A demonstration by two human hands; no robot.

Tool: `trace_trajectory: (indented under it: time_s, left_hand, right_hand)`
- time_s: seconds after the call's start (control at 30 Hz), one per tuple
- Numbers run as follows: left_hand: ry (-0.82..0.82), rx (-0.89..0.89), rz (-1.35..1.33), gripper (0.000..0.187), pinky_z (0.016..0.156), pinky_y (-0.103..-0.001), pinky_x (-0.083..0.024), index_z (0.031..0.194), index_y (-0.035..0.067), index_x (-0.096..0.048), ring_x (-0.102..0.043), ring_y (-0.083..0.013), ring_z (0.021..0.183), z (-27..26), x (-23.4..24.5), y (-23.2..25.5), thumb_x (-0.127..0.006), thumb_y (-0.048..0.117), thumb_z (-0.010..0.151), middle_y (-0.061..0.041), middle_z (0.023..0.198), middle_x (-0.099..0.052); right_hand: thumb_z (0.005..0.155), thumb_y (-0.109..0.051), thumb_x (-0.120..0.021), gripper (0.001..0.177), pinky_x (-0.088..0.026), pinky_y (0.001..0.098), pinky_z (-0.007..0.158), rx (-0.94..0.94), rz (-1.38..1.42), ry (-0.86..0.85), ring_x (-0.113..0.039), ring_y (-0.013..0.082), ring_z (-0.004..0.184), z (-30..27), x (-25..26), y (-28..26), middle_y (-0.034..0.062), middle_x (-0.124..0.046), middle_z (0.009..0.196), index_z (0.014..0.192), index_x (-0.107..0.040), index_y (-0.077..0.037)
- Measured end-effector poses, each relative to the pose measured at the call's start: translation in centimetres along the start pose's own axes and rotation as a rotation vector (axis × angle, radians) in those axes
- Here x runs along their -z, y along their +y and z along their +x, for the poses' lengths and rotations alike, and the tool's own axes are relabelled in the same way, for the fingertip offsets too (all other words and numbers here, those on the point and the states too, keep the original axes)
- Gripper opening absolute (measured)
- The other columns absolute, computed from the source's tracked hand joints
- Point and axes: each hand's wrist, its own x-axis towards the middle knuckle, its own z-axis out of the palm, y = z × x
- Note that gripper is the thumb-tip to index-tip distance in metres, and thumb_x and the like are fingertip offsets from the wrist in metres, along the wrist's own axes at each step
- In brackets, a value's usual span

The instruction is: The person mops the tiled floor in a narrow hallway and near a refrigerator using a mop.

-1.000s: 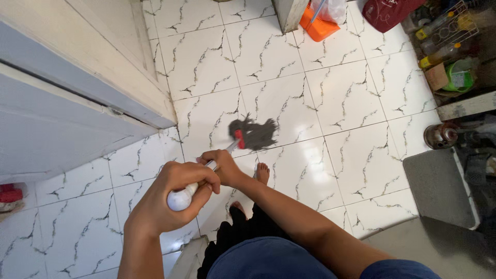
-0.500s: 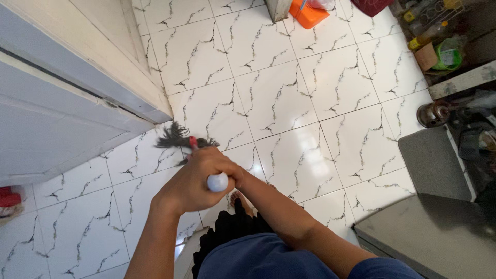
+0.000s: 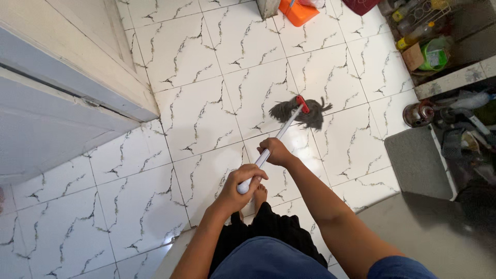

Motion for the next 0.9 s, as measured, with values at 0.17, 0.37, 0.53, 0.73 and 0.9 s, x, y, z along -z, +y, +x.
trace_trajectory:
  time_s: [0.17,0.37,0.53,0.73,0.9]
  left_hand:
    - [0.104,-0.009,0.183,0.012,0.075,-0.031,-0.055,0.097,0.003,-0.075,-0.071,-0.0157,0.083,-1.0,4.5,3.8,-0.065,0.002,0.089,-0.007,0.099,-0.076]
    - [0.174,-0.051,0.323,0.008,0.061,-0.031,-0.052,0.08,0.005,-0.072,-0.065,-0.0167,0.059,-4.2,8.6,12.8,-0.066,0.001,0.08,-0.005,0.069,-0.072]
    - [0.205,-0.089,0.481,0.004,0.059,-0.031,-0.051,0.076,0.005,-0.069,-0.066,-0.0184,0.059,-4.3,9.1,13.3,-0.067,0.002,0.075,-0.006,0.065,-0.069]
    - [-0.034,0.039,0.531,0.013,0.058,-0.034,-0.053,0.073,0.005,-0.069,-0.068,-0.0198,0.065,-1.5,7.5,10.5,-0.069,0.001,0.061,-0.005,0.069,-0.072]
    - [-0.079,-0.092,0.414,0.008,0.059,-0.033,-0.052,0.073,0.007,-0.07,-0.068,-0.0175,0.063,-2.3,6.0,12.3,-0.066,0.0,0.071,-0.003,0.068,-0.07]
  right_hand:
    - [0.08,-0.016,-0.074,0.02,-0.049,0.0441,0.06,-0.039,0.112,-0.007,-0.062,0.0365,0.061,3.6,-1.2,-4.9,0.0166,-0.065,0.066,0.068,-0.066,-0.003]
    - [0.095,-0.022,-0.075,0.041,-0.042,0.0371,0.057,-0.08,0.53,-0.107,-0.042,0.0202,0.063,8.0,-2.6,-17.7,0.0148,-0.05,0.061,0.071,-0.056,0.005]
    - [0.088,-0.021,-0.071,0.029,-0.044,0.0339,0.057,0.047,0.767,-0.253,-0.048,0.0133,0.064,11.9,-3.4,-21.9,0.0069,-0.056,0.067,0.076,-0.057,0.001]
    - [0.099,-0.019,-0.064,0.041,-0.037,0.0354,0.055,0.002,0.691,-0.338,-0.035,0.0159,0.061,12.3,-2.4,-22.7,0.0064,-0.041,0.061,0.069,-0.045,0.002]
    - [0.1,-0.021,-0.063,0.037,-0.042,0.0341,0.059,-0.266,0.765,-0.379,-0.041,0.0126,0.06,9.1,0.2,-20.8,0.0033,-0.048,0.06,0.07,-0.056,-0.001]
